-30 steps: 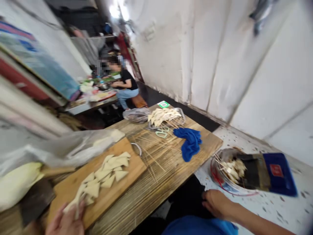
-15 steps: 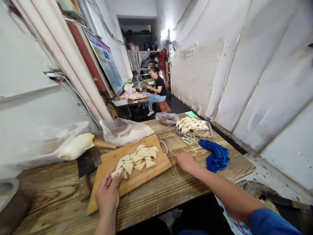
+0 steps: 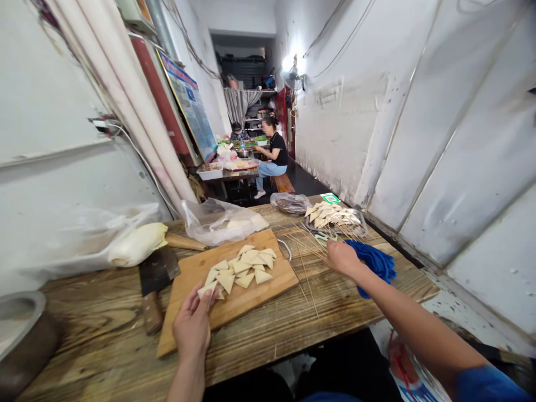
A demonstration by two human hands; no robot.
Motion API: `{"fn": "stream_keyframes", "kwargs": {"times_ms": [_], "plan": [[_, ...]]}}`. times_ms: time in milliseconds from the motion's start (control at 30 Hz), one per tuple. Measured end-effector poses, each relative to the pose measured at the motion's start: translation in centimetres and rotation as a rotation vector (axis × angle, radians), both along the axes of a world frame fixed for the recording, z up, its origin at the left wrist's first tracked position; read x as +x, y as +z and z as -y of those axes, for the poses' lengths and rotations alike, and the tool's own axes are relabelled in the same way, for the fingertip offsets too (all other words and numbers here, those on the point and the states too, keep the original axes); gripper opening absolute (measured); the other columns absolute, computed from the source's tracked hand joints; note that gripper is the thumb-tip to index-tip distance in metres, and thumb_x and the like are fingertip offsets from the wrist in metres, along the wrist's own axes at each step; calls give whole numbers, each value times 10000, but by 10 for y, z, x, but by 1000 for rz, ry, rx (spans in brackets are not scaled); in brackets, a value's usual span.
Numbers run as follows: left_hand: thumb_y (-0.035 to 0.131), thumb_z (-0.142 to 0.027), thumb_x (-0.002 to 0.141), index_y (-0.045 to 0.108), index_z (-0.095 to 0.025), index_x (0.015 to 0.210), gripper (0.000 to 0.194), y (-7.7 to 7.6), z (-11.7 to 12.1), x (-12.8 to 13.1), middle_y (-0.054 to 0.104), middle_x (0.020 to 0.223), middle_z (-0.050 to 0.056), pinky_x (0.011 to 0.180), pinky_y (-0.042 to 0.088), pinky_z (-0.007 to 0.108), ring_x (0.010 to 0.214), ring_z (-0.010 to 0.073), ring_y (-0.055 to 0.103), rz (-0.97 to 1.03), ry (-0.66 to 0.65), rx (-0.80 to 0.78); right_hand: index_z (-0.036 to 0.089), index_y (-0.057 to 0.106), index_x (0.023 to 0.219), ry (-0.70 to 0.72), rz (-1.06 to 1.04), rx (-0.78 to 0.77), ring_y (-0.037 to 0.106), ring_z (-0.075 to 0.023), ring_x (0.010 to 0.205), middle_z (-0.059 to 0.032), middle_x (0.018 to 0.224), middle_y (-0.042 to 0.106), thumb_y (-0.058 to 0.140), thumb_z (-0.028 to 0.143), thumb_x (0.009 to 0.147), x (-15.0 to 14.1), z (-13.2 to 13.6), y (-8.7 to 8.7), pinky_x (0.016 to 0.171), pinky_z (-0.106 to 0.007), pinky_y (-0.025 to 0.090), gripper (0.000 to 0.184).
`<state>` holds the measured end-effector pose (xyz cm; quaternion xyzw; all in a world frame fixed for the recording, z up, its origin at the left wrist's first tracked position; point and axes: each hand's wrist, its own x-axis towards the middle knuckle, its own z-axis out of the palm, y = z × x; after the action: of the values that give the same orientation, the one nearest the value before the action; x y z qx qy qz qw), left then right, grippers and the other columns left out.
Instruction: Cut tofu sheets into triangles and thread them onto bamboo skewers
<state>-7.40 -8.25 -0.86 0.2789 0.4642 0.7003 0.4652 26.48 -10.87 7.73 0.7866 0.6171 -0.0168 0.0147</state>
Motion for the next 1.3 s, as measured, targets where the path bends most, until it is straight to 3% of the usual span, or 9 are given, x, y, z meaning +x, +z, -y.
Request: {"fn": "stream_keyframes", "kwargs": {"times_ms": [167,300,433,533,633,867,967,1133,1300], "plan": [[635,-127,713,612,-170,1003,294,-4,-2,-2,673,908,34,943,430,315,779,111,654,4,-22,-8,179,514,784,131,-324,250,559,-113,608,11,654,606,487,154,674,-5,20,-6,557,-181,357,116],[632,-112,715,597,-168,1034,325,-5,-5,-2,668,937,50,931,442,313,838,129,647,5,-7,2,196,490,758,226,-628,403,458,-96,480,71,518,480,461,151,671,-18,38,-17,488,-183,322,102],[622,-79,718,607,-135,981,270,3,-3,3,662,945,77,876,483,306,835,135,646,77,4,-19,194,541,948,351,-781,412,475,-117,463,48,529,511,362,273,841,-51,58,-32,458,-201,346,222],[585,-85,755,621,-92,864,115,15,3,8,662,902,98,783,530,284,777,135,649,243,-56,-58,197,501,1129,526,-755,373,573,-148,553,-10,657,609,319,304,882,-81,74,-48,542,-240,433,325],[558,-67,772,624,-81,861,111,24,10,12,663,891,112,692,553,263,741,143,651,359,-91,-97,192,461,1144,679,-739,319,602,-158,567,-31,679,626,274,284,902,-103,90,-63,560,-260,464,319],[535,-78,796,605,-70,920,143,40,20,12,670,837,118,605,563,234,707,157,659,569,-132,-265,175,425,1197,757,-763,295,599,-153,476,-17,622,638,278,278,912,-111,110,-81,452,-228,453,337],[518,-93,812,592,-60,959,168,48,22,11,673,815,120,576,559,213,676,150,658,584,-142,-306,174,357,1327,779,-735,293,598,-147,453,-28,620,657,269,282,915,-107,113,-83,459,-223,478,435],[530,-94,807,604,-52,930,150,56,27,14,675,787,116,561,552,195,643,137,654,527,-155,-333,212,389,1337,801,-780,287,672,-165,764,-90,911,697,305,264,908,-104,113,-72,719,-261,522,441],[545,-90,793,616,-56,890,125,55,28,18,673,793,118,579,556,212,667,153,658,491,-165,-323,212,379,1339,790,-808,267,673,-160,789,-94,974,687,312,247,908,-104,112,-66,720,-269,527,438]]}}
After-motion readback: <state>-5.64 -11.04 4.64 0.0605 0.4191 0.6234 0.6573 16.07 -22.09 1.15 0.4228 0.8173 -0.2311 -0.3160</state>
